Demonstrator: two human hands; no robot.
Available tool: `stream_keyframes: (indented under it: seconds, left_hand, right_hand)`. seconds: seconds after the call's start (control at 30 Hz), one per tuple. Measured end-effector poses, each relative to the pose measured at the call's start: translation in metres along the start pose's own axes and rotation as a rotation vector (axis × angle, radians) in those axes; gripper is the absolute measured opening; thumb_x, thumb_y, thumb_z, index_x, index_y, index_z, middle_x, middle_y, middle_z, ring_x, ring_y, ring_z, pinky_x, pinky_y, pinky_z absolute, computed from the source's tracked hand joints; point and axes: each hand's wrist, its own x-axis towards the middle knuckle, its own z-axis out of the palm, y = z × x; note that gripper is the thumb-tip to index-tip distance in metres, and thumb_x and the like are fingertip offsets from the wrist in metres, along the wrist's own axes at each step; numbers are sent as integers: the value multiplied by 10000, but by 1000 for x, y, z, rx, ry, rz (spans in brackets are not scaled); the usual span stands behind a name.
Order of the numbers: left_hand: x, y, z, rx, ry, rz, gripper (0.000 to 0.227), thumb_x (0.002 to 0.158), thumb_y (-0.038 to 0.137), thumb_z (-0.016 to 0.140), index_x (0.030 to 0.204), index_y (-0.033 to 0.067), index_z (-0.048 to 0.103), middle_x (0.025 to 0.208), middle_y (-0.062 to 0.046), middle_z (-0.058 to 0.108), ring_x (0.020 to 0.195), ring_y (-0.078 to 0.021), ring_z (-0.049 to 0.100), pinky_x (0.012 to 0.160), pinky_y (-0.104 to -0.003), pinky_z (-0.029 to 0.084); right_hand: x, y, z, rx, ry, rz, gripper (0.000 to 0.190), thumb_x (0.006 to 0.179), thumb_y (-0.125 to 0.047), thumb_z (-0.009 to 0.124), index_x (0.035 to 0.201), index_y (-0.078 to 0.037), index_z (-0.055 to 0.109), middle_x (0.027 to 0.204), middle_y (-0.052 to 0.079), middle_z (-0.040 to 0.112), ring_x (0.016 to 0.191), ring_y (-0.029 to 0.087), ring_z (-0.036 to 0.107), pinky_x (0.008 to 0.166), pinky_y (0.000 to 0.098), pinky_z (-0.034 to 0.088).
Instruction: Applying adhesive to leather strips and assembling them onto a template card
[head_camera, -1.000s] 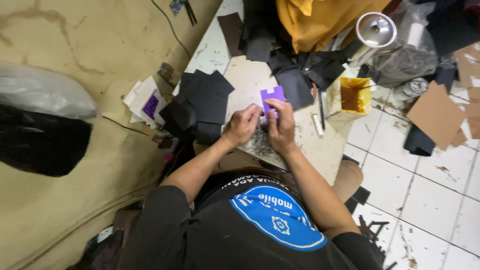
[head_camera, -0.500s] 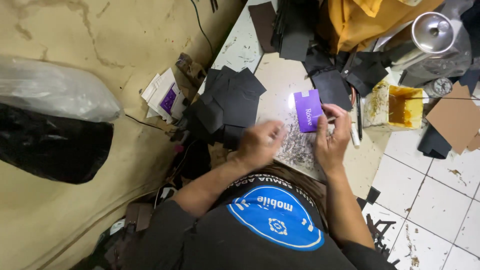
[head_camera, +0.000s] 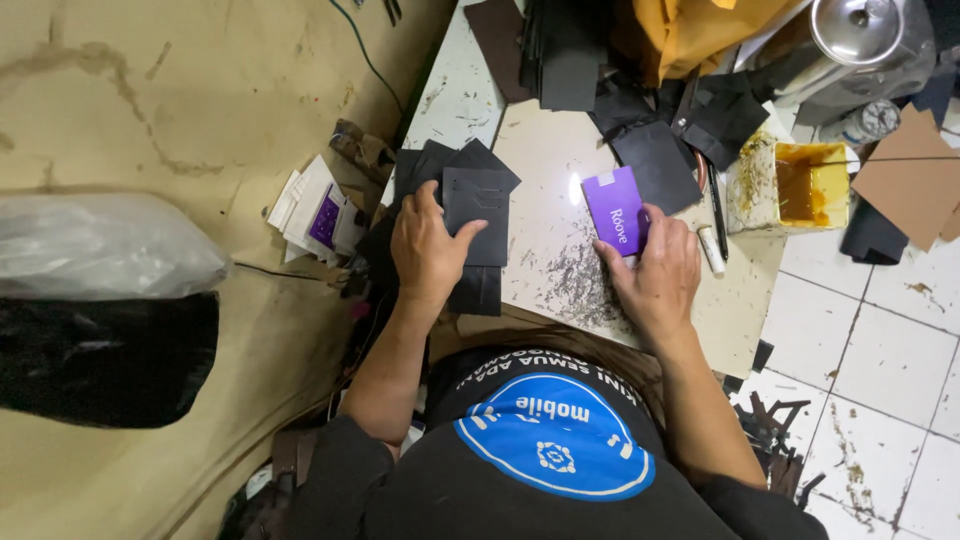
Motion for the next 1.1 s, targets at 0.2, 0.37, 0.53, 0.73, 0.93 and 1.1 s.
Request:
stream_keyframes:
  seconds: [0.2, 0.37, 0.53, 0.73, 0.93, 1.1]
  left_hand:
    - [-1, 12, 8, -109, 167, 370, 248, 884, 156, 783, 1075, 82, 642, 837, -51, 576, 803, -325, 649, 759, -451, 532]
    - [-34, 77, -29, -164, 247, 733, 143, 913, 89, 741, 1049, 133, 732, 875, -11, 561, 826, -244, 624, 756, -383, 518]
    - [-64, 91, 45, 27, 241, 890, 70, 891, 41, 698, 940, 69, 657, 784, -30, 499, 725, -247, 587, 625, -355, 471]
    - [-33, 75, 50, -76, -138, 697, 460, 913, 330, 745, 1183, -22, 628, 1017, -192, 621, 929, -400, 627, 797, -488, 506]
    - [-8, 80, 56, 72, -275, 522, 660, 750, 378, 871, 1196, -26, 599, 994, -179, 572, 927, -414, 622, 781, -524, 533]
    - [13, 85, 49, -43, -489, 468, 604, 682, 331, 933, 1083, 85, 553, 965, -137, 589, 949, -399, 648, 852, -497, 514]
  right_hand:
    - [-7, -8, 5, 448, 79, 216, 620, 873, 10, 806, 1435, -63, 553, 966, 185, 668, 793, 357, 682, 711, 452, 553]
    - [-14, 17, -16, 685, 221, 149, 275, 967, 91, 728, 1209, 58, 603, 995, 188, 596, 885, 272, 627, 815, 372, 538]
    - [-17, 15, -48, 645, 315, 121, 154, 1026, 64, 732, 934, 45, 610, 1023, 190, 565, 900, 308, 608, 828, 357, 497]
    - [-41, 42, -57, 801, 281, 247, 139, 1085, 71, 690, 1052, 83, 556, 812, 163, 622, 694, 198, 630, 698, 308, 522]
    - [-44, 55, -56, 779, 350, 253, 163, 1057, 74, 742, 1055, 87, 579, 783, 167, 625, 661, 196, 626, 660, 322, 526]
    - [-37, 43, -54, 883, 349, 278, 113, 1065, 29, 686, 1076, 78, 585, 835, 193, 641, 710, 230, 657, 712, 366, 580]
